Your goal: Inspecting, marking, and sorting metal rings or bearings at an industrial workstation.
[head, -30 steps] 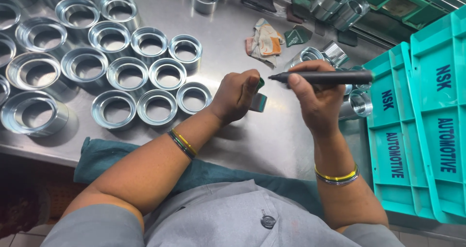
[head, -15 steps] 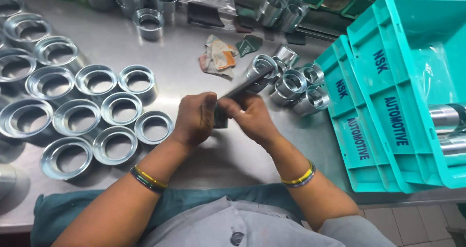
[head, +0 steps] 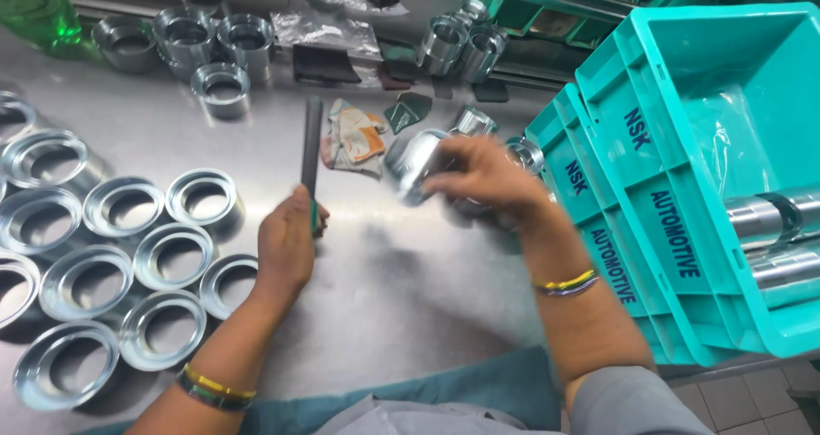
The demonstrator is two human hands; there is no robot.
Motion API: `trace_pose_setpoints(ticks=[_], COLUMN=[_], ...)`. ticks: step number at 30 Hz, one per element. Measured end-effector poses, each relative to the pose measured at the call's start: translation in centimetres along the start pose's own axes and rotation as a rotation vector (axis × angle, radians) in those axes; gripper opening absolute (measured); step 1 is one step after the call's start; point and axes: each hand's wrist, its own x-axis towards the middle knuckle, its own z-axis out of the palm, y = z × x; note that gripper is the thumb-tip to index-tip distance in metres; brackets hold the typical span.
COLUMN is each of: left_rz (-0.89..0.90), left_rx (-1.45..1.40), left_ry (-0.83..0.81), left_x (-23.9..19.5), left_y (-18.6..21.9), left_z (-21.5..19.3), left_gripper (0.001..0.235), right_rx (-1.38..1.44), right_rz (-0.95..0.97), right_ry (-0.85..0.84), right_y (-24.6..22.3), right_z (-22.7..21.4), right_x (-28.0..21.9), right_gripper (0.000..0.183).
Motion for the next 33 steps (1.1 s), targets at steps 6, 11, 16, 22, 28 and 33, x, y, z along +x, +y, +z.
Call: trace_pose_setpoints(ticks=[6, 11, 16, 22, 28, 33], left_rz=[0.072, 0.114, 0.092, 0.129, 0.179, 0.16], left_rx=[0.688, 0.723, 0.732, 0.742, 0.774, 0.765], left_ry=[-0.088, -0.096, -0.124, -0.136, -0.135, -0.135], left_x=[-0.6, -0.4, -0.3, -0.5, -0.4, -0.3], left_y=[1.3, 1.5, 1.7, 1.2, 1.5, 1.2], left_z=[1.9, 1.9, 2.2, 2.3, 2.2, 2.2], left_gripper=[0.044, 0.042, 0.041, 0.036, 0.037, 0.037], right_rx=[-0.188, -0.6, -1.176, -1.147, -1.088, -1.052], right_rz=[0.034, 0.264, 0.39, 0.318, 0.339, 0.249], right_ry=[0.662, 0.754, 0.553, 0.336, 0.392, 0.457], right_y=[8.2, 15.4, 26.0, 28.0, 26.5, 27.6], right_z=[-14.4, -20.4, -24.3, -24.0, -23.2, -23.1], right_x=[8.0, 14.8, 19.4, 18.8, 20.2, 19.3], right_gripper=[0.019, 0.029, 0.037, 0.049, 0.032, 0.034])
